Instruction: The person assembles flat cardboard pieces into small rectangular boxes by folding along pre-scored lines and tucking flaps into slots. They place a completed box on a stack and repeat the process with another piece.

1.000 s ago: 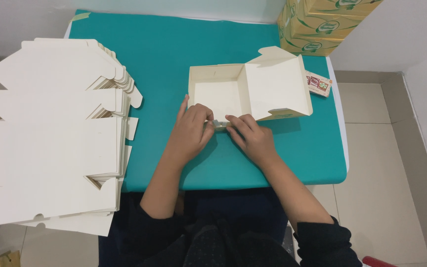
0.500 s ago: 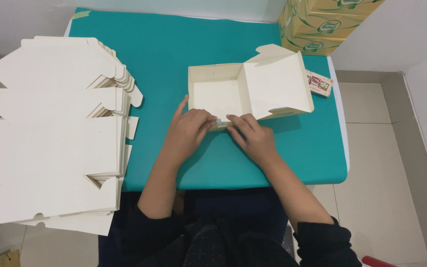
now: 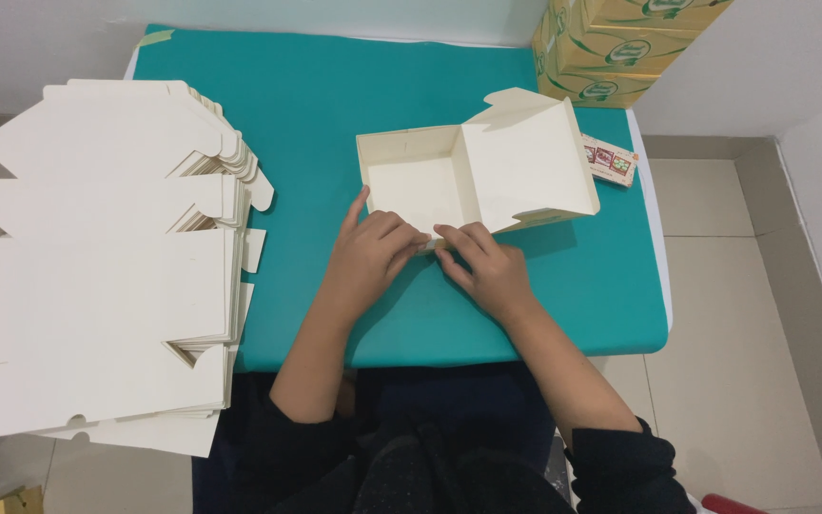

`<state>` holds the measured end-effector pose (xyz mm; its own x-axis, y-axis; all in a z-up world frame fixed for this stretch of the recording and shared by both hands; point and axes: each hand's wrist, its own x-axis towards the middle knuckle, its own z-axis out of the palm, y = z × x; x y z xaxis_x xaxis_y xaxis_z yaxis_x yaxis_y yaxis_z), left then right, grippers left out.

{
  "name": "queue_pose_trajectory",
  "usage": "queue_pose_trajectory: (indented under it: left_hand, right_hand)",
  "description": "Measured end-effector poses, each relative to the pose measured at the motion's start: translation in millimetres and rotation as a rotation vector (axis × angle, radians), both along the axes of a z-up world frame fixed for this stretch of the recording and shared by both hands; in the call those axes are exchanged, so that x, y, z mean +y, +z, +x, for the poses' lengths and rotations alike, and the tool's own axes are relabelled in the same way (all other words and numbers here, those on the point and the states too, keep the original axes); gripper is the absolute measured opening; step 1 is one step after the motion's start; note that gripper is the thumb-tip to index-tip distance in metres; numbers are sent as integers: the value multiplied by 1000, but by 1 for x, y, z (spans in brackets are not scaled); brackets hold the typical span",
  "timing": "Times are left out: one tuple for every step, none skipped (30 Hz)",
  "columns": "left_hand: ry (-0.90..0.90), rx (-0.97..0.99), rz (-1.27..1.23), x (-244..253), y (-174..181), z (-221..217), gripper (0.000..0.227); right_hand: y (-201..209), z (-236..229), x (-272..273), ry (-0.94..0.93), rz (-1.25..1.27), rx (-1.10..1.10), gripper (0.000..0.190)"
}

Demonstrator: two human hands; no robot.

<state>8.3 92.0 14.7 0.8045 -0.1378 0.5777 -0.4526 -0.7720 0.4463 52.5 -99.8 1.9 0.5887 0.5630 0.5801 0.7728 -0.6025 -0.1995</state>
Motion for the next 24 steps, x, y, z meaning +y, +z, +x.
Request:
queue_pose_trajectory:
  left_hand:
    - [-1,0,0,0,-2,1,5]
    - [2,-2,6,0,-4,1,6]
    - [6,-5,11,1,-6,2,6]
    - [6,-5,11,0,-7,2,6]
    - [8,1,1,0,-8,2,6]
    - [11,7,-9,0,-9,3,6]
    - [11,8,-9,0,-9,3,6]
    - [11,10,-23,0,-9,3,7]
    - [10,13,-37,-1,-9,3,9]
    - [9,13,-36,-1,-9,2,9]
    - [7,-4,-36,-1,-9,2,9]
    - [5,-21,-36,-1,-8,2,10]
    - [5,-22,-36,-3,-6,1,10]
    - [-14,-43,-70,-4,-3,0,17]
    - [-32,-64,-103,-5,0,-1,24]
    - [-31,-66,-103,-3,3,-1,24]
    - [16,-106,-193,0,7,-2,24]
    - [62,-147,-282,2,10,-3,24]
    - [64,-149,-281,5,10,-3,24]
    - [123,-181,-390,7,9,-3,21]
    - [184,-212,-498,11,8,-4,21]
    - [188,-212,-496,12,9,-5,21]
    - [213,-142,-647,13,11,-6,23]
    - [237,-71,-798,14,12,-7,25]
  right_hand:
    - [-1,0,0,-1,0,0,32]
    - [-3,1,0,-2,3,-7,32]
    - [-4,1,-1,-2,6,-14,32]
    - [-5,1,-1,-2,5,-14,32]
    - [-5,1,-1,-7,3,-21,31]
    - [-5,2,-2,-12,1,-27,30]
    - [-6,2,-2,-12,2,-27,30]
    - [-6,2,-2,-15,10,-46,28]
    - [-7,2,-3,-20,18,-64,27]
    - [-5,1,-3,-21,19,-64,27]
    - [-3,1,-2,-2,38,-63,23]
    - [-1,0,-2,17,58,-61,19]
    - [-5,2,-3,17,58,-62,19]
    - [-9,4,-5,15,89,-40,14]
    - [-13,6,-6,15,120,-20,13]
    - [-15,8,-8,15,120,-21,13]
    - [-17,11,-11,-1,159,-7,15]
    - [-19,14,-13,-17,197,7,21]
    - [-20,16,-16,-15,198,6,21]
    - [-21,19,-19,-15,251,29,21]
    - [-23,21,-22,-14,303,56,24]
    - [-21,21,-24,-10,304,57,24]
    - [-18,21,-25,40,369,137,22]
    - [-16,22,-27,91,432,218,23]
